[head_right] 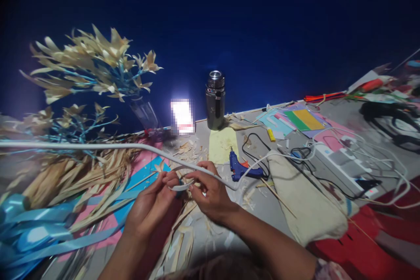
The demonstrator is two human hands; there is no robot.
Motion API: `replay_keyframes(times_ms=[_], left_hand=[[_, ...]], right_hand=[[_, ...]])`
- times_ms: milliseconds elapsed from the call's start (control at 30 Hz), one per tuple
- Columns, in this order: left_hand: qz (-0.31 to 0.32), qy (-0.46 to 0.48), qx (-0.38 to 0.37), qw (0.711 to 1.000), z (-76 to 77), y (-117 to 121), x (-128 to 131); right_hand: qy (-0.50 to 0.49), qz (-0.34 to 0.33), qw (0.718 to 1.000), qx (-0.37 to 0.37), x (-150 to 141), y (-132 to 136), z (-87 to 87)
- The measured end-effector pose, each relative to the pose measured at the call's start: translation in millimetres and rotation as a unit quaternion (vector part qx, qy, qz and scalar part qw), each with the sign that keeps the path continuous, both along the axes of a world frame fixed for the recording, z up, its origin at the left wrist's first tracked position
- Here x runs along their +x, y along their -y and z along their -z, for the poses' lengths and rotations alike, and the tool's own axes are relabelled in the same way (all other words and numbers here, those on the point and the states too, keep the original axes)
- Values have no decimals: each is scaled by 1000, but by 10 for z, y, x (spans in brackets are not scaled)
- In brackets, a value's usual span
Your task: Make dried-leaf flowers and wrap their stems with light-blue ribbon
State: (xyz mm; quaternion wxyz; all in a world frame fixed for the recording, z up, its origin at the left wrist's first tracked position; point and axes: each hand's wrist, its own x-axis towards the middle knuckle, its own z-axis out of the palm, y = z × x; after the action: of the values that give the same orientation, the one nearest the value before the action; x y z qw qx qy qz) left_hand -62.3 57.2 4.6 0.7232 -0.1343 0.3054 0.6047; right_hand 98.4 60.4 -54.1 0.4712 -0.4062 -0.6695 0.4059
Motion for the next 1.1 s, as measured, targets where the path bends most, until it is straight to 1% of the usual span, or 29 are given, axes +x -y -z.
replay_keyframes(times_ms=[133, 267, 333, 400, 467, 533, 567, 633, 667, 700, 733, 800, 833, 867, 900, 1000, 1100], left_hand=[[-2, 45, 0, 999, 44, 28, -18], [11, 67, 3, 998, 66, 58, -6], [12, 64, 10, 998, 65, 72, 6], [17, 61, 20, 998, 68, 83, 11], [29, 64, 35, 997, 79, 93, 0], [46, 70, 50, 995, 94, 101, -29], [49, 71, 58, 995, 99, 105, -48], [42, 62, 82, 994, 105, 114, -85], [33, 55, 99, 993, 105, 120, -101], [26, 48, 117, 992, 105, 126, -112], [22, 42, 134, 990, 107, 130, -118], [27, 26, 153, 987, 123, 131, -115], [36, 15, 154, 987, 140, 128, -106], [47, 0, 151, 987, 162, 121, -94], [60, -19, 142, 988, 189, 112, -79], [92, -87, 121, 985, 271, 85, -26], [132, -131, 133, 974, 315, 72, 17]], right_hand=[[40, -46, 998, 19, -5, -14, 28], [21, -53, 996, 63, -31, -3, 22], [-2, -52, 997, 56, -44, 11, 0], [-41, -44, 998, 9, -52, 19, -24], [-98, -21, 992, -72, -51, 9, -38], [-173, 17, 974, -144, -41, -24, -32], [-213, 35, 962, -166, -34, -46, -23], [-290, 65, 936, -187, -17, -94, -2], [-319, 65, 924, -200, -8, -113, 6], [-337, 45, 914, -220, 2, -123, 11], [-345, 8, 905, -248, 12, -124, 12], [-335, -95, 885, -310, 30, -94, 4], [-318, -145, 876, -333, 36, -69, -3], [-299, -180, 872, -344, 41, -41, -12], [-283, -198, 873, -344, 45, -15, -20], [-261, -206, 887, -320, 54, 21, -46], [-248, -209, 894, -310, 71, 0, -75]])
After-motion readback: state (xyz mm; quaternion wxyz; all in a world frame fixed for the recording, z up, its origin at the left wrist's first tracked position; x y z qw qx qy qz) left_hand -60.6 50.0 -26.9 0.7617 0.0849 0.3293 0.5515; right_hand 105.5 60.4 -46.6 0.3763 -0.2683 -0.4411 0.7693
